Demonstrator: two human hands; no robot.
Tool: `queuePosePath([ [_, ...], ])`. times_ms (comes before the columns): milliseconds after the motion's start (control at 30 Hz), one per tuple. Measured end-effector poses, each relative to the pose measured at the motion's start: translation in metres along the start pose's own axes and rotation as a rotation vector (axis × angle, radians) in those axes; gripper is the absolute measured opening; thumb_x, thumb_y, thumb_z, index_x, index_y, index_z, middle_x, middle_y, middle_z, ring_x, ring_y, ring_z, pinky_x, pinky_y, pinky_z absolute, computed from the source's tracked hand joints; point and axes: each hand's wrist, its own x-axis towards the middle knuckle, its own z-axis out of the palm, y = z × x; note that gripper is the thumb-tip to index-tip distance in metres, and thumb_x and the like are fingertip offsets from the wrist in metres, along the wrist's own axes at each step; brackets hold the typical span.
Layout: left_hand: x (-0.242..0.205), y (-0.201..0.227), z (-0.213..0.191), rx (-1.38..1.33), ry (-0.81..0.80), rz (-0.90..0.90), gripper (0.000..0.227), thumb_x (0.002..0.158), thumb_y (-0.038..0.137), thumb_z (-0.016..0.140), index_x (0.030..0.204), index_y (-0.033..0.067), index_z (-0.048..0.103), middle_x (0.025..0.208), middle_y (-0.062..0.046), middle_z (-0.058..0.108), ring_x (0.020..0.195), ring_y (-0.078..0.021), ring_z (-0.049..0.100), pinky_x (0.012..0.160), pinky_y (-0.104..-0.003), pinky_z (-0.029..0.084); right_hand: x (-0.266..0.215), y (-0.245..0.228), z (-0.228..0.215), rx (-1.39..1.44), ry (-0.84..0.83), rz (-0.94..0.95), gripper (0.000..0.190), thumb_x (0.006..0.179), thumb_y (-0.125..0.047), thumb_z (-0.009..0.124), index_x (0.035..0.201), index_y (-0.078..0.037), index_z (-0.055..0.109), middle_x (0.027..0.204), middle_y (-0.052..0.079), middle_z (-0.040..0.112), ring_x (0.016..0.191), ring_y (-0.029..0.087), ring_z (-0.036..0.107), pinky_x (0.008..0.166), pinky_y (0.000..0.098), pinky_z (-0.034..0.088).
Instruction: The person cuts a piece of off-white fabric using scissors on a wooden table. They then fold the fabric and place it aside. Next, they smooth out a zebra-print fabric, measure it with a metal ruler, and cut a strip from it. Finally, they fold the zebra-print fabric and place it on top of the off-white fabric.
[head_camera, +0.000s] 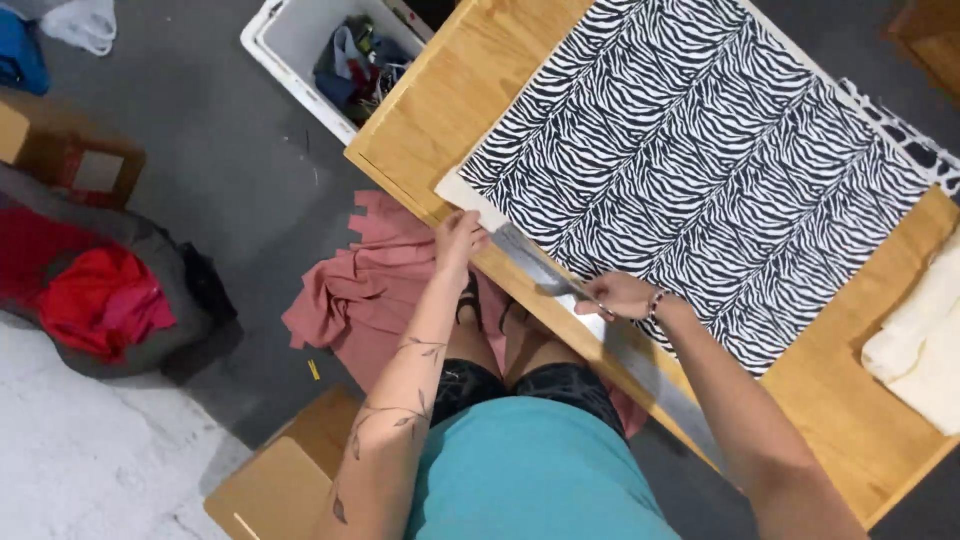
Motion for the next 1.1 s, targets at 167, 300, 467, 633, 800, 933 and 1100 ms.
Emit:
queuePosePath([
  [167, -0.014, 0.010, 0.003, -0.127, -0.073, -0.032, 0.042, 0.089, 0.027, 0.067, 0.121, 0.0048, 0.051, 0.095, -0.009, 0.059, 0.084, -0.0187, 0.067, 0.081, -0.033, 0.061, -0.009, 0.011, -0.001, 0.008, -0.003, 0.043, 0.061, 0.076, -0.070, 0.073, 0.062, -0.013, 0.058, 0.048, 0.005, 0.061, 0.058, 0.021, 0.062, 0.064, 0.0316, 0.048],
  [300, -0.014, 0.009, 0.011, -0.092, -0.031, -0.053, 0.054, 0.087, 0.027, 0.076, 0.124, 0.0002, 0.048, 0.102, -0.012, 0.055, 0.081, -0.0191, 0.068, 0.067, -0.026, 0.056, -0.013, -0.005, -0.006, 0.022, -0.044, 0.032, 0.060, 0.077, -0.069, 0.073, 0.060, -0.014, 0.058, 0.048, 0.003, 0.061, 0.057, 0.019, 0.062, 0.062, 0.0297, 0.048],
  [467, -0.014, -0.003, 0.006, 0.125, 0.075, -0.029, 0.067, 0.079, 0.033, 0.088, 0.126, -0.0007, 0.054, 0.097, -0.011, 0.067, 0.077, -0.0168, 0.074, 0.060, -0.021, 0.055, 0.007, 0.005, -0.008, 0.035, -0.075, 0.013, 0.062, 0.077, -0.070, 0.074, 0.059, -0.012, 0.058, 0.048, 0.003, 0.061, 0.056, 0.019, 0.062, 0.060, 0.0302, 0.046],
  [633, -0.005, -0.018, 0.003, 0.187, 0.163, -0.032, 0.026, 0.079, 0.028, 0.079, 0.069, 0.0108, 0.063, 0.068, -0.011, 0.072, 0.057, -0.0107, 0.070, 0.048, -0.019, 0.054, 0.046, 0.026, -0.026, 0.210, -0.190, 0.026, 0.054, 0.085, -0.060, 0.072, 0.078, -0.007, 0.066, 0.057, 0.004, 0.059, 0.051, 0.013, 0.060, 0.043, 0.0244, 0.043],
  [800, -0.016, -0.010, -0.002, 0.068, 0.099, -0.028, 0.025, 0.088, 0.022, 0.075, 0.101, 0.0021, 0.068, 0.092, -0.009, 0.066, 0.071, -0.0225, 0.076, 0.060, -0.022, 0.060, 0.065, 0.015, -0.034, 0.121, -0.218, -0.038, 0.058, 0.085, -0.065, 0.067, 0.073, -0.009, 0.062, 0.051, 0.005, 0.057, 0.044, 0.013, 0.051, 0.040, 0.0252, 0.037],
  [933, -0.039, 0.010, -0.001, 0.023, 0.045, -0.028, 0.040, 0.089, 0.021, 0.076, 0.111, -0.0102, 0.063, 0.092, -0.014, 0.066, 0.081, -0.0286, 0.077, 0.067, -0.026, 0.062, 0.068, 0.007, -0.031, 0.145, -0.166, -0.046, 0.057, 0.086, -0.059, 0.073, 0.066, -0.008, 0.059, 0.048, 0.005, 0.054, 0.042, 0.013, 0.049, 0.042, 0.0250, 0.038],
  [1100, -0.035, 0.001, -0.005, -0.052, 0.045, -0.034, 0.061, 0.088, 0.018, 0.080, 0.126, -0.0177, 0.049, 0.095, -0.014, 0.062, 0.080, -0.0257, 0.076, 0.070, -0.025, 0.061, 0.061, -0.016, -0.031, 0.202, -0.119, -0.054, 0.058, 0.084, -0.055, 0.077, 0.061, -0.006, 0.058, 0.045, 0.006, 0.053, 0.042, 0.016, 0.053, 0.043, 0.0271, 0.039],
])
